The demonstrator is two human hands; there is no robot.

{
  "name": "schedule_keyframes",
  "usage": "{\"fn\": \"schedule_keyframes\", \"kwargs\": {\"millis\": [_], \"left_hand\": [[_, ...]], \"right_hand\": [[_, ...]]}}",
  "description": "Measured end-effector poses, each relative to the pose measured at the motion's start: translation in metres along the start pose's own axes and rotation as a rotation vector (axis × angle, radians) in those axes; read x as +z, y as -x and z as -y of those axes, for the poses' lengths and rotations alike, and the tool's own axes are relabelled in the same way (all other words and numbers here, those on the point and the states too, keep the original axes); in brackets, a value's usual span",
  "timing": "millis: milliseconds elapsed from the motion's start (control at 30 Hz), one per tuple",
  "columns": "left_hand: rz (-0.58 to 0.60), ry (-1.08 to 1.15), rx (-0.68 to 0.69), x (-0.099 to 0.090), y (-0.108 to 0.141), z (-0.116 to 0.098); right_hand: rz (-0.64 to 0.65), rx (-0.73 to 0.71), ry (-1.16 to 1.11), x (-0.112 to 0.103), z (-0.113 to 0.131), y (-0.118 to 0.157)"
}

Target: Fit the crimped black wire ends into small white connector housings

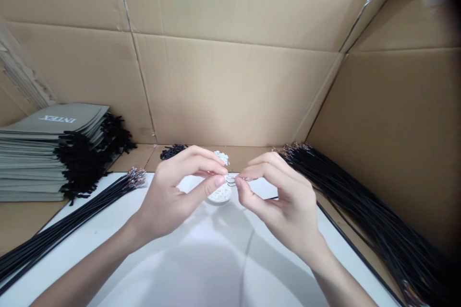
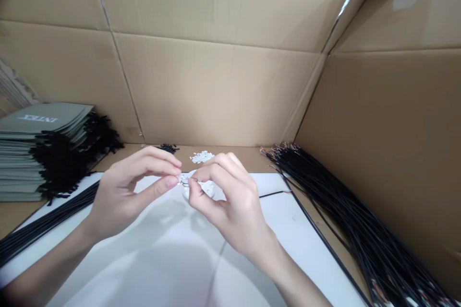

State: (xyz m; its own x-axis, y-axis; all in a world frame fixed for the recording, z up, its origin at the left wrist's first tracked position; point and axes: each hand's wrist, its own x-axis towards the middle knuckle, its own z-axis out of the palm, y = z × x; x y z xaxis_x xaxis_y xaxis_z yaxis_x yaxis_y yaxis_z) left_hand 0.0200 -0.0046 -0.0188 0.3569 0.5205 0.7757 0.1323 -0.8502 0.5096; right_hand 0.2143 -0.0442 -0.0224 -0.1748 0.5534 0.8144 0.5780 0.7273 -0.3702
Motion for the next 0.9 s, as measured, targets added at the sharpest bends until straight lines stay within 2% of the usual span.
{"fn": "schedule_keyframes", "kwargs": {"millis": [67, 133, 267, 567, 767, 900], "left_hand": [[-0.028, -0.149, 0.156, 0.002, 0.001, -0.003], [-0.074, -0.236, 0.224, 0.005, 0.003, -0.004], [-0.128, -0.305, 0.269, 0.01, 0.004, -0.002], [-0.059, -0.424, 0.349, 0.006, 0.004, 0.002], [-0.125, -0.633, 0.607, 0.005, 0.005, 0.016], [-0.178, -0.763, 0.758, 0.007, 0.005, 0.025]], "right_hand": [[-0.017, 0.057, -0.049, 0.002, 0.0, 0.002], [-0.023, 0.105, -0.117, 0.005, 0.0, 0.003], [-0.024, 0.244, -0.286, 0.008, 0.001, 0.003], [0.074, 0.55, -0.641, 0.011, -0.003, -0.002], [0.071, 0.7, -0.837, 0.016, -0.008, 0.001], [0.012, 0.715, -0.867, 0.02, -0.006, 0.0]]}}
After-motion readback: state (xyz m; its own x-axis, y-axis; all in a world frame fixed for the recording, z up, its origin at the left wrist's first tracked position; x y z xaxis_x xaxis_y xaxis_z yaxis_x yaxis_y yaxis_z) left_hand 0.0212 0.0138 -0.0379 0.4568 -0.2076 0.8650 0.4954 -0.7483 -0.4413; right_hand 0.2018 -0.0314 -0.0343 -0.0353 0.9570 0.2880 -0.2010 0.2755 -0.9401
